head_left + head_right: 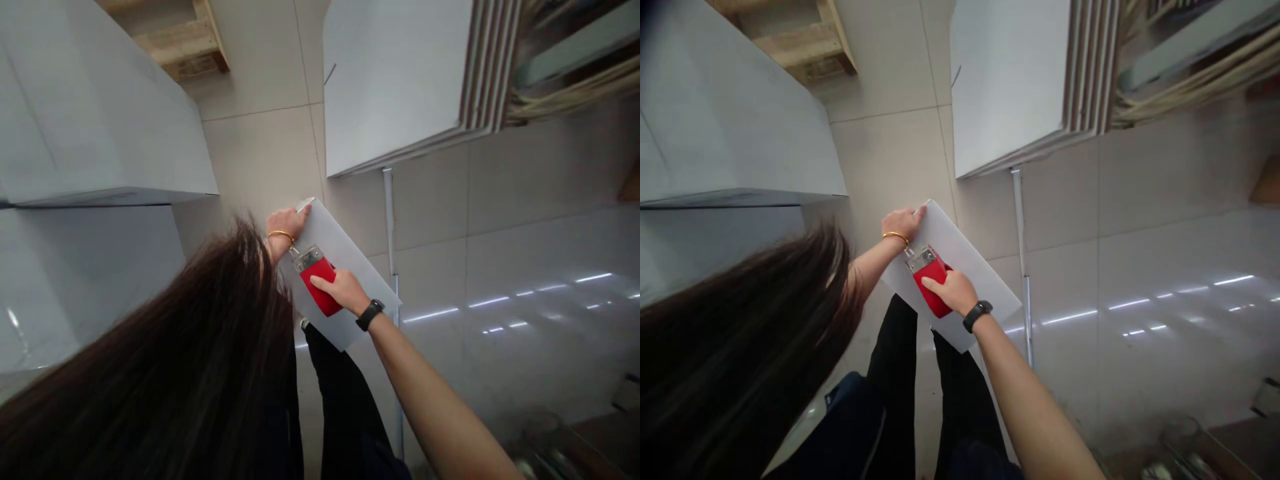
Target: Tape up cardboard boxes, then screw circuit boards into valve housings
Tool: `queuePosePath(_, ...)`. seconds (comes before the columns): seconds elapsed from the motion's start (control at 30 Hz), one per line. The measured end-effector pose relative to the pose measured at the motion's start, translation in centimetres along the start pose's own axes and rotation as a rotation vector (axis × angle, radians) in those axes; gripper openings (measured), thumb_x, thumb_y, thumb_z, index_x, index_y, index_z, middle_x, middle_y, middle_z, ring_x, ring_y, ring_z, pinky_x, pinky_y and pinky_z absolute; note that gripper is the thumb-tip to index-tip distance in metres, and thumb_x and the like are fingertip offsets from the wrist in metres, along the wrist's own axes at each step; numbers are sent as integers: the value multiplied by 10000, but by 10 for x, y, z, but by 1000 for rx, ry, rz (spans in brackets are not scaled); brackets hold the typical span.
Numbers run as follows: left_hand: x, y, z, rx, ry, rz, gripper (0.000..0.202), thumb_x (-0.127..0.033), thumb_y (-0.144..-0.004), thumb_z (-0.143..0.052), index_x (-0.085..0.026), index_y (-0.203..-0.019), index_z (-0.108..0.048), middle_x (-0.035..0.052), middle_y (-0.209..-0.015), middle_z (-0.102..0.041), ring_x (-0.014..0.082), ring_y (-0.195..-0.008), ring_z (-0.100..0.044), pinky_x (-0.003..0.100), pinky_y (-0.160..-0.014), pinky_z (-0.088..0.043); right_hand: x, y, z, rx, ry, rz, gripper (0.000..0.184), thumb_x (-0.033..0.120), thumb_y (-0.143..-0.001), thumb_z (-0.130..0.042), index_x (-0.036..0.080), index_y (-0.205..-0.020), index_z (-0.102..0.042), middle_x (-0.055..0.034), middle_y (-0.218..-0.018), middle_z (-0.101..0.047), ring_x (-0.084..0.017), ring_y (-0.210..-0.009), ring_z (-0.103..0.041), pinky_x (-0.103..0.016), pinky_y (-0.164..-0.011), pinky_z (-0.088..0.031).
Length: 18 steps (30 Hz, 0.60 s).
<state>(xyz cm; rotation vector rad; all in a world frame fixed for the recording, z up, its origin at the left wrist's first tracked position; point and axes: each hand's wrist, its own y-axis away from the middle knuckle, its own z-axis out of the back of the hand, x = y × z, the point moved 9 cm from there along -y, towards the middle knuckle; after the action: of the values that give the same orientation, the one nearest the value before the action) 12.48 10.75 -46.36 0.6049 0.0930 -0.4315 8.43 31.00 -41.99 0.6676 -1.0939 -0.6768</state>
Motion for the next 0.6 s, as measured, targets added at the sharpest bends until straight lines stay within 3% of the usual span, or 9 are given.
queuePosePath(0.03, -5, 4, -2, -13, -14, 2, 787, -665, -833, -99, -120, -924, -660, 191, -895, -654, 300, -857, -611, 351, -682, -418, -24, 22, 1, 10, -23, -4, 460, 606, -766, -491, 174, -626, -565, -15, -608, -605, -141, -561, -537, -246, -524, -357)
queuePosePath(0.1, -14, 9, -9, -36, -44, 11, 820, -658, -834, -65, -104, -935, -661, 210, -916, -644, 327, -892, -594, 377, -702, -411, -97, 82, -1, 53, -78, -46, 457, 598, -767, -493, 171, -615, -550, -15, -583, -596, -142, -544, -532, -246, -508, -358)
queuePosePath(0.23, -19, 10, -22, -136, -84, 54, 861, -675, -815, -37, -96, -963, -657, 204, -952, -635, 327, -934, -556, 409, -764, -399, -303, 215, -21, 185, -219, -377, 446, 607, -751, -494, 171, -663, -533, -40, -625, -625, -164, -560, -553, -265, -513, -390)
queuePosePath(0.3, -22, 8, -28, -177, -96, 42, 885, -679, -814, -32, -65, -985, -645, 202, -951, -634, 292, -904, -547, 425, -784, -395, -387, 251, -28, 251, -164, -487, 467, 624, -750, -462, 174, -644, -529, -62, -637, -639, -183, -584, -576, -280, -538, -409)
queuePosePath(0.37, -26, 7, -35, -200, -128, 13, 927, -675, -811, 2, -26, -992, -634, 211, -942, -634, 265, -867, -543, 441, -788, -393, -442, 250, -33, 297, -98, -515, 478, 625, -754, -440, 174, -628, -538, -74, -635, -645, -195, -595, -589, -290, -560, -419)
queuePosePath(0.43, -31, 7, -39, -231, -185, 2, 971, -670, -800, 53, -10, -979, -636, 220, -926, -637, 262, -845, -548, 437, -776, -397, -470, 217, -38, 296, -61, -502, 455, 597, -756, -460, 170, -644, -566, -72, -640, -649, -198, -611, -596, -293, -588, -423)
queuePosePath(0.5, -35, 9, -41, -269, -253, 17, 996, -658, -792, 95, -14, -964, -646, 226, -915, -641, 271, -838, -554, 419, -752, -403, -478, 165, -43, 266, -35, -478, 410, 554, -764, -500, 165, -684, -598, -66, -665, -654, -195, -640, -602, -291, -621, -425)
queuePosePath(0.6, -41, 11, -44, -292, -334, 43, 1000, -627, -799, 121, -13, -950, -654, 245, -924, -640, 291, -839, -563, 402, -724, -407, -467, 89, -55, 222, 13, -460, 419, 541, -789, -516, 142, -712, -616, -69, -696, -650, -188, -653, -603, -304, -643, -445)
